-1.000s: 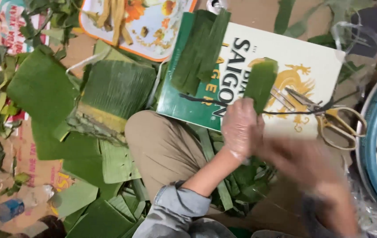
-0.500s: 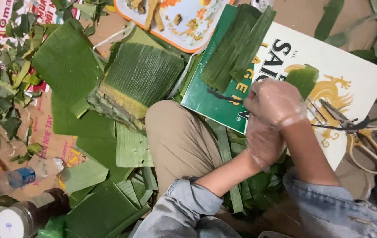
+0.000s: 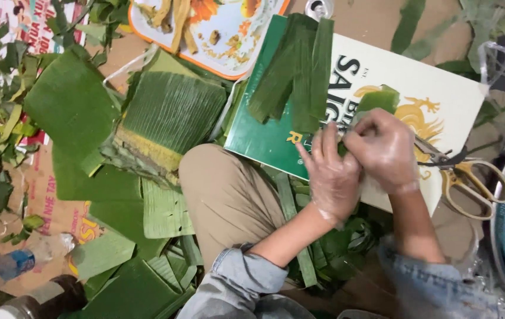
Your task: Wrapping traditional rice cakes using banana leaves, rice, and string.
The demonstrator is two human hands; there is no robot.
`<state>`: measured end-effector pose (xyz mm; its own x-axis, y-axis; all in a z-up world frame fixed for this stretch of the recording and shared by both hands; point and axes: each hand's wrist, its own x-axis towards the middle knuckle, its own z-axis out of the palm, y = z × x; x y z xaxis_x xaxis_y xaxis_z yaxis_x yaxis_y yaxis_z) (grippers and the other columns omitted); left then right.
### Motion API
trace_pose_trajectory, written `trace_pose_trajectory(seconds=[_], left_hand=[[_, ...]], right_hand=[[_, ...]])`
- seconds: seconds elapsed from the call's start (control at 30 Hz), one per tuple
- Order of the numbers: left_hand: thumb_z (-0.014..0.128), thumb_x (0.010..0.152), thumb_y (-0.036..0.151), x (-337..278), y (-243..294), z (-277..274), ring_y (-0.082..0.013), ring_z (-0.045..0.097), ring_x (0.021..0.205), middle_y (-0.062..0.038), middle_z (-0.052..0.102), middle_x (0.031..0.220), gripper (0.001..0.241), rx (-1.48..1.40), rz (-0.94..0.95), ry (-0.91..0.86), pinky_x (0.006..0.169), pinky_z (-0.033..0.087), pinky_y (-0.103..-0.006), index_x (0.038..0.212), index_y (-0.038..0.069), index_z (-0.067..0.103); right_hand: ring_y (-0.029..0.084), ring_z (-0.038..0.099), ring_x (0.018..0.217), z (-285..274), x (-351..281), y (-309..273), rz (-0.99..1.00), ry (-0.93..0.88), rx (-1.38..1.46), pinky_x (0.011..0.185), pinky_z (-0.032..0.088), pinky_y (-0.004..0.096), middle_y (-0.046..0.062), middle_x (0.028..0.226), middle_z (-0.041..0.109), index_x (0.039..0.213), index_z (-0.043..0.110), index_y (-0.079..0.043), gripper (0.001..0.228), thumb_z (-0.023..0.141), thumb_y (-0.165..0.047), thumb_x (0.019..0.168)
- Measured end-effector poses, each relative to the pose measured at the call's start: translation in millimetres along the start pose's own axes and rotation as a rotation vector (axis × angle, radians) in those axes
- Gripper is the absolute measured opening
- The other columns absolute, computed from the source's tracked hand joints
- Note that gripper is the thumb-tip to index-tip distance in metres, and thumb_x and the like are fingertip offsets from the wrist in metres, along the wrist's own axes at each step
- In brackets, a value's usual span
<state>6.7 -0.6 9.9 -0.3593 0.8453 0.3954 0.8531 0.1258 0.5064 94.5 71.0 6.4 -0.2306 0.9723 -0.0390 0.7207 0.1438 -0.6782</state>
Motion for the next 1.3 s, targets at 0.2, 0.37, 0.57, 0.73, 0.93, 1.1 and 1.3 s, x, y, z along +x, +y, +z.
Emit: trace_pose_trajectory(seconds=[0.2,0.37,0.57,0.73,0.93,1.1,1.3], left_hand=[[0.075,0.077,0.008,-13,-17,16,-0.0403,0.063,0.113,-0.02,0.061,0.119,0.028,-0.276,0.152,-0.099,0.115,0.038,-0.0629,0.102,0.002,0.065],[0.077,0.077,0.001,-10,-9,16,-0.0472,0.062,0.116,-0.027,0.055,0.126,0.033,-0.291,0.161,-0.091,0.11,0.044,-0.0641,0.105,-0.003,0.061],[0.075,0.08,0.001,-14,-13,19,-0.0483,0.061,0.118,-0.031,0.047,0.131,0.038,-0.325,0.195,-0.062,0.107,0.048,-0.062,0.112,0.0,0.055],[0.074,0.081,0.0,-10,-13,18,-0.0495,0.06,0.12,-0.035,0.045,0.133,0.036,-0.347,0.208,-0.05,0.104,0.053,-0.056,0.112,-0.003,0.058],[0.071,0.081,0.007,-17,-19,27,-0.0484,0.062,0.12,-0.033,0.044,0.137,0.04,-0.337,0.156,-0.106,0.1,0.057,-0.0498,0.118,-0.003,0.061],[0.074,0.083,0.004,-11,-12,21,-0.0434,0.065,0.109,-0.024,0.058,0.116,0.032,-0.291,0.203,-0.049,0.111,0.046,-0.0543,0.111,-0.004,0.063],[0.073,0.084,0.004,-14,-13,23,-0.0413,0.064,0.111,-0.022,0.06,0.115,0.034,-0.284,0.211,-0.05,0.114,0.044,-0.0555,0.115,-0.004,0.062]], right_hand=[[0.012,0.058,0.058,-39,-29,12,0.217,0.189,0.648,0.053,0.055,0.025,0.017,0.092,0.069,0.123,0.061,0.001,0.034,0.072,-0.001,0.091],[0.014,0.066,0.071,-63,-38,9,0.224,0.133,0.412,0.061,0.055,0.029,0.013,0.087,0.073,0.117,0.072,-0.007,0.026,0.077,-0.011,0.092],[0.031,0.074,0.082,-41,-14,-8,-0.01,-0.081,0.004,0.074,0.06,0.041,0.014,0.085,0.076,0.106,0.081,-0.013,0.024,0.079,-0.032,0.092],[0.016,0.069,0.085,-18,-5,-2,0.334,-0.161,0.41,0.084,0.056,0.037,0.003,0.09,0.077,0.098,0.082,-0.024,0.018,0.075,-0.033,0.085],[-0.002,0.029,0.035,-26,-12,23,0.428,-0.301,1.47,0.03,0.029,0.014,-0.015,0.054,0.027,0.107,0.054,-0.009,0.01,0.054,-0.013,0.097],[0.009,0.048,0.045,-89,-22,-22,0.358,0.06,0.55,0.043,0.041,0.024,0.001,0.057,0.05,0.141,0.054,0.001,0.049,0.058,-0.013,0.095],[0.026,0.065,0.107,-42,-69,59,-0.121,-0.119,-0.587,0.1,0.052,0.038,0.007,0.1,0.068,0.112,0.074,-0.018,0.018,0.071,-0.029,0.097]])
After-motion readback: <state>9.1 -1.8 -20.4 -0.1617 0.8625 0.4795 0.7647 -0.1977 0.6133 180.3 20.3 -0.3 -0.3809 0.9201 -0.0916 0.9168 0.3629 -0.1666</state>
